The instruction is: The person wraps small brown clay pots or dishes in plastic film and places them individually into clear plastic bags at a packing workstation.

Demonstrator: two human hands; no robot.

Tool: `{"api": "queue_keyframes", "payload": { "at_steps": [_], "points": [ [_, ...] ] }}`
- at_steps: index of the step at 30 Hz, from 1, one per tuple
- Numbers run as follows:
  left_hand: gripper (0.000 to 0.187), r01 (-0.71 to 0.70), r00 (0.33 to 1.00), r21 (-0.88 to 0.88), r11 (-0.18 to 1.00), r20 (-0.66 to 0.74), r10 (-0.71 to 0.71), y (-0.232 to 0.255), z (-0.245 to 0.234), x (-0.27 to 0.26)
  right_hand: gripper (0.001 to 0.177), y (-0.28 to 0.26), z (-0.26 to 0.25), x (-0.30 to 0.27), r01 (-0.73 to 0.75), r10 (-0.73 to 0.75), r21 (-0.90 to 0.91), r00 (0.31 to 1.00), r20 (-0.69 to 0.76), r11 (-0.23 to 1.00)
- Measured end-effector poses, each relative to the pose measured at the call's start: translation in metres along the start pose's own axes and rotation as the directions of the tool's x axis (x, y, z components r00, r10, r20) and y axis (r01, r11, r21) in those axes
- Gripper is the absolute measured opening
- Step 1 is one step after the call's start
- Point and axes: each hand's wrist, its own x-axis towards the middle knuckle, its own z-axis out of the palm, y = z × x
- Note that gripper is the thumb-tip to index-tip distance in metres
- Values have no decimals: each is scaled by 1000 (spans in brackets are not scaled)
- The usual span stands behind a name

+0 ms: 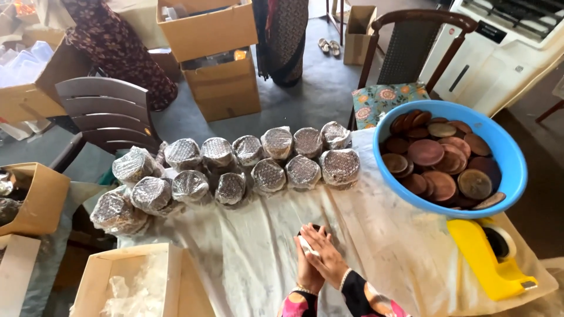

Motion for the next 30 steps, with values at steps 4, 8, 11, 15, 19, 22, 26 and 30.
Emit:
{"api": "queue_keyframes", "payload": {
  "at_steps": [4, 8, 11, 15, 19, 22, 26, 30],
  "points": [
    [89, -31, 997, 105, 994, -71, 39, 24, 3, -4, 73, -46, 5, -1, -14, 19, 58, 997, -79, 998],
    [94, -173, 975, 318, 932, -81, 208, 1, -61, 23, 76, -14, 27, -4, -7, 42, 281, 992, -120, 960],
    [89, -291, 916, 628, 722, -34, 399, -22, -68, 21, 71, 61, 46, -14, -115, 193, 580, 979, -73, 806],
    [76, -235, 891, 801, 551, -49, 450, 22, 8, 7, 55, 108, 37, -16, -387, 460, 628, 887, 52, 675],
    [65, -198, 953, 700, 686, -25, 301, 45, 41, -7, 44, 123, 45, -34, -418, 585, 638, 809, -62, 647],
    [60, -223, 961, 632, 742, 12, 278, 39, 45, -10, 38, 101, 44, -35, -331, 764, 939, 629, 144, 95],
    [50, -103, 984, 164, 981, -127, 124, 31, 40, -12, 33, 134, 67, -42, -362, 690, 807, 720, -77, 467],
    [41, -79, 997, -262, 962, -12, 79, 22, 5, 1, 41, 60, 1, -23, -659, 667, 105, 738, -102, 745]
  ]
}}
